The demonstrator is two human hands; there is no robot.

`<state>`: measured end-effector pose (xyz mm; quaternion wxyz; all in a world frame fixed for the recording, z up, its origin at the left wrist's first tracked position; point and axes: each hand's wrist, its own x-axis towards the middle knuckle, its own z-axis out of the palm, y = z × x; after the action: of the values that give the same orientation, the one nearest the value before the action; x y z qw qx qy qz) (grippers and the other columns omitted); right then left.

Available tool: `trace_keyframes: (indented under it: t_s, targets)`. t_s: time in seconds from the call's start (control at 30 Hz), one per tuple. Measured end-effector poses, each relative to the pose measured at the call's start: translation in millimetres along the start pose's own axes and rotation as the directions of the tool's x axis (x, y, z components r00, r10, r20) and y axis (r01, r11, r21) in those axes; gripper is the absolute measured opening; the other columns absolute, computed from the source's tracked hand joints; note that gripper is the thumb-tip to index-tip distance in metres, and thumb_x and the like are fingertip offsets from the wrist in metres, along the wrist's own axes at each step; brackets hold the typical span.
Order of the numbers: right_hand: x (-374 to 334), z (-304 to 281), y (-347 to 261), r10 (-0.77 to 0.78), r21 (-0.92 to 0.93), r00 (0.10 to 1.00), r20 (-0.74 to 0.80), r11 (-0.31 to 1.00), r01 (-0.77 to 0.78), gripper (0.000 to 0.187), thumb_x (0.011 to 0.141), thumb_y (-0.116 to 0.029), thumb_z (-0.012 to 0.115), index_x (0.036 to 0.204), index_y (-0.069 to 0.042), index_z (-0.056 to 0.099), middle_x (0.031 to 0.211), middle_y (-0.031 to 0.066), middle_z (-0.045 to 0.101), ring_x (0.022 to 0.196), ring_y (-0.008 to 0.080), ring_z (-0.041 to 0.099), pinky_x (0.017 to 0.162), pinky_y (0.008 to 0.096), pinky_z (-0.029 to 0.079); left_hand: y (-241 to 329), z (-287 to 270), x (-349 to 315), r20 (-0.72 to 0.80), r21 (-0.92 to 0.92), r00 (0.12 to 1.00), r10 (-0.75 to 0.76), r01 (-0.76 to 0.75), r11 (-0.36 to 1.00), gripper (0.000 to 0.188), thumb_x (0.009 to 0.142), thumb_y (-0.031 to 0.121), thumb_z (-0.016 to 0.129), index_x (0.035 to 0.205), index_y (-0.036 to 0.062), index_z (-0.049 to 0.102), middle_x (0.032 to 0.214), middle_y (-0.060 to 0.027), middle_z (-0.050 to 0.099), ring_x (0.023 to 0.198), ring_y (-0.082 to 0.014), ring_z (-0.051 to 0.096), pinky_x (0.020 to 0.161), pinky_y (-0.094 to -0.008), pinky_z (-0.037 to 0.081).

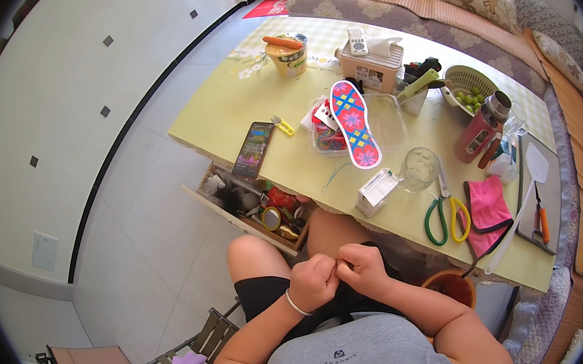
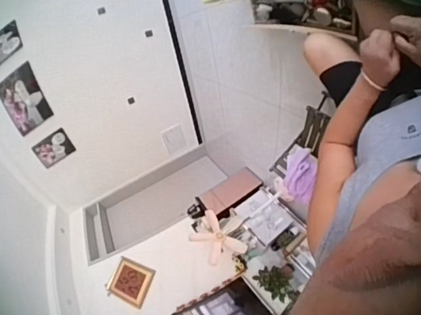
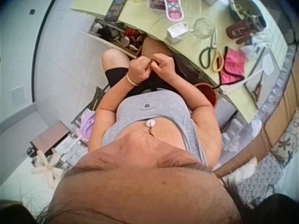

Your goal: The person prepares and decorates a shoe insole by cutting a piece of paper with scissors, applying a substance from a container to the insole using a wooden stick, and then smoothing the material over the insole's surface.

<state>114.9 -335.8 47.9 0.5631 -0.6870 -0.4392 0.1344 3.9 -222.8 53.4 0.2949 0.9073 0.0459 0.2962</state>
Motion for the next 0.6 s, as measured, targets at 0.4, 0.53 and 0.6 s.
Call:
trace_keyframes:
  t_s: [0.4,0.53,0.6]
  targets:
    - [9.1,5.5,28.0,0.289,0.278,0.938,0.189,0.901,-0.333,0.011,0.086,-0.007,0.057,0.078,0.001,0.057,0.066,0.0067,0.048,0.063,0.0112,0.046,0.057,0.0278,0.040,-17.2,12.9,-2.7,-0.091,0.042,0.994,-0.052,0.056,0.998,0.014,0.075,-0.002,0.067,0.088,0.0001,0.063,0.083,-0.0185,0.064,0.071,-0.0343,0.064,0.063,-0.0382,0.053]
    - [23.3,-2.4,18.4,-0.082,0.026,0.995,0.061,0.996,0.081,0.003,0.084,-0.002,0.063,0.084,-0.001,0.060,0.073,0.0119,0.057,0.064,0.0232,0.059,0.060,0.0325,0.047,-18.4,-7.8,11.7,0.089,-0.376,0.909,-0.408,0.410,0.831,0.012,0.080,-0.006,0.069,0.091,-0.0037,0.066,0.081,-0.0089,0.064,0.064,-0.0139,0.066,0.057,-0.0249,0.052]
    - [25.3,-2.7,11.8,-0.146,-0.037,0.988,0.055,0.988,0.149,0.006,0.083,-0.005,0.064,0.082,-0.003,0.058,0.074,0.0132,0.057,0.066,0.0315,0.058,0.058,0.0378,0.047,-22.7,-8.0,10.7,0.143,-0.421,0.885,-0.443,0.459,0.782,0.012,0.080,-0.006,0.070,0.091,-0.0043,0.066,0.081,-0.0079,0.064,0.065,-0.0129,0.066,0.058,-0.0245,0.053]
